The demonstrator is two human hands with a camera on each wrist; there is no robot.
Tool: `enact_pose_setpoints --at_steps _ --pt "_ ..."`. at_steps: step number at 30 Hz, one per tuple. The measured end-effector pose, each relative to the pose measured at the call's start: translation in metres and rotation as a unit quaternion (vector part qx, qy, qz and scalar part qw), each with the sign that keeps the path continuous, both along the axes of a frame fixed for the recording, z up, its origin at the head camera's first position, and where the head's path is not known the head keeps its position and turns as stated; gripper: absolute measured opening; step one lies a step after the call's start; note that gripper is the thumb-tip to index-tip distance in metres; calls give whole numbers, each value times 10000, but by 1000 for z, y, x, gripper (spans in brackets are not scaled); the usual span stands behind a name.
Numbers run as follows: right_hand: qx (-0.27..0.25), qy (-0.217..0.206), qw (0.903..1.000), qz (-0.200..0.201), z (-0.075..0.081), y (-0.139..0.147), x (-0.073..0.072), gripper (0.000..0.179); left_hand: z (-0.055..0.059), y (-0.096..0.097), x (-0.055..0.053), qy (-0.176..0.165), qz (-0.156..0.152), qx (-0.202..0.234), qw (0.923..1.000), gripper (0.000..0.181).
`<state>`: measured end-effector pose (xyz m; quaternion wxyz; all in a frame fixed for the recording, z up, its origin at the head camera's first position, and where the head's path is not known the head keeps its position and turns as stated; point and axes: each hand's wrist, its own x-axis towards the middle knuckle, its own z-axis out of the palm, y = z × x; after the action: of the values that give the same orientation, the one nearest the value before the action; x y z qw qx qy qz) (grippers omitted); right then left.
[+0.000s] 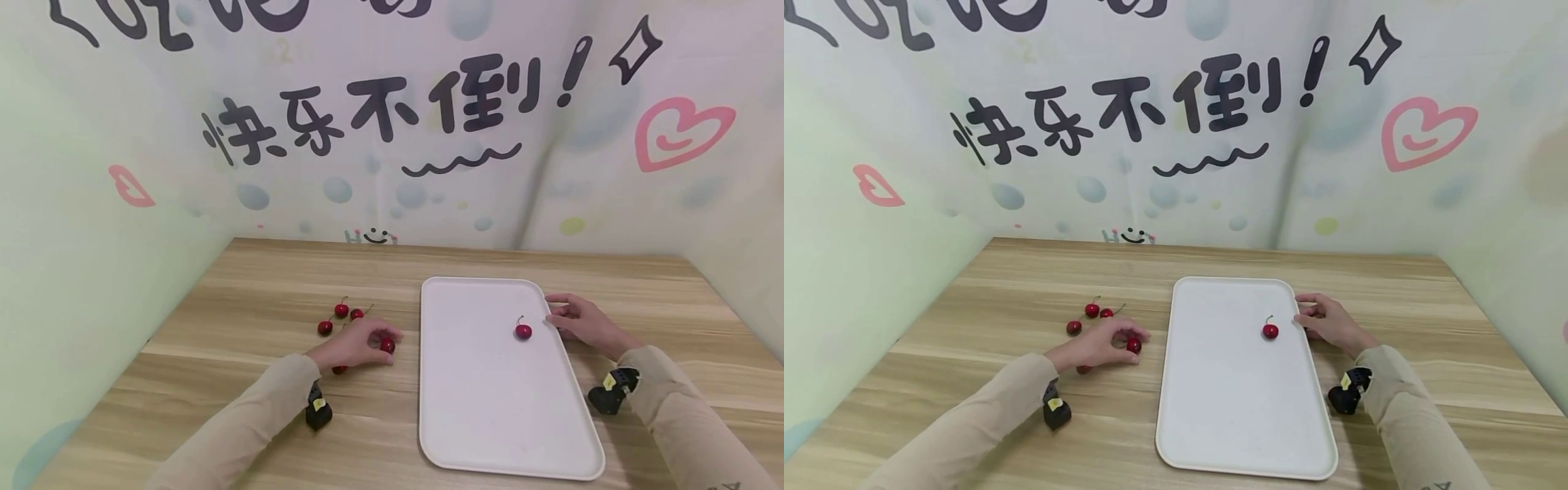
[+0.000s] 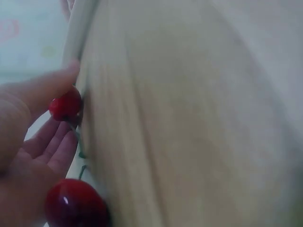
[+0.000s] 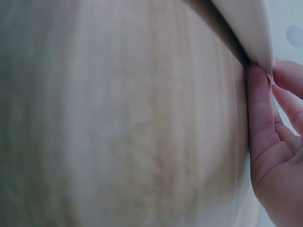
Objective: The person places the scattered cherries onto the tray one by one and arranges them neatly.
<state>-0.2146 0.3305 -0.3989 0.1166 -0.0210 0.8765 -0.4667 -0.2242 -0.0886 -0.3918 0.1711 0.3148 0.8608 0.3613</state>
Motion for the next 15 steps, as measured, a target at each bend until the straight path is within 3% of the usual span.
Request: enact_pose_setpoints --at_steps 6,15 --pt "-129 28 9999 -10 -1 -1 1 60 2 -6 -1 -16 -82 151 9999 48" --pt "-178 122 9998 -45 -2 0 0 57 6 -8 -2 54 218 121 9997 42"
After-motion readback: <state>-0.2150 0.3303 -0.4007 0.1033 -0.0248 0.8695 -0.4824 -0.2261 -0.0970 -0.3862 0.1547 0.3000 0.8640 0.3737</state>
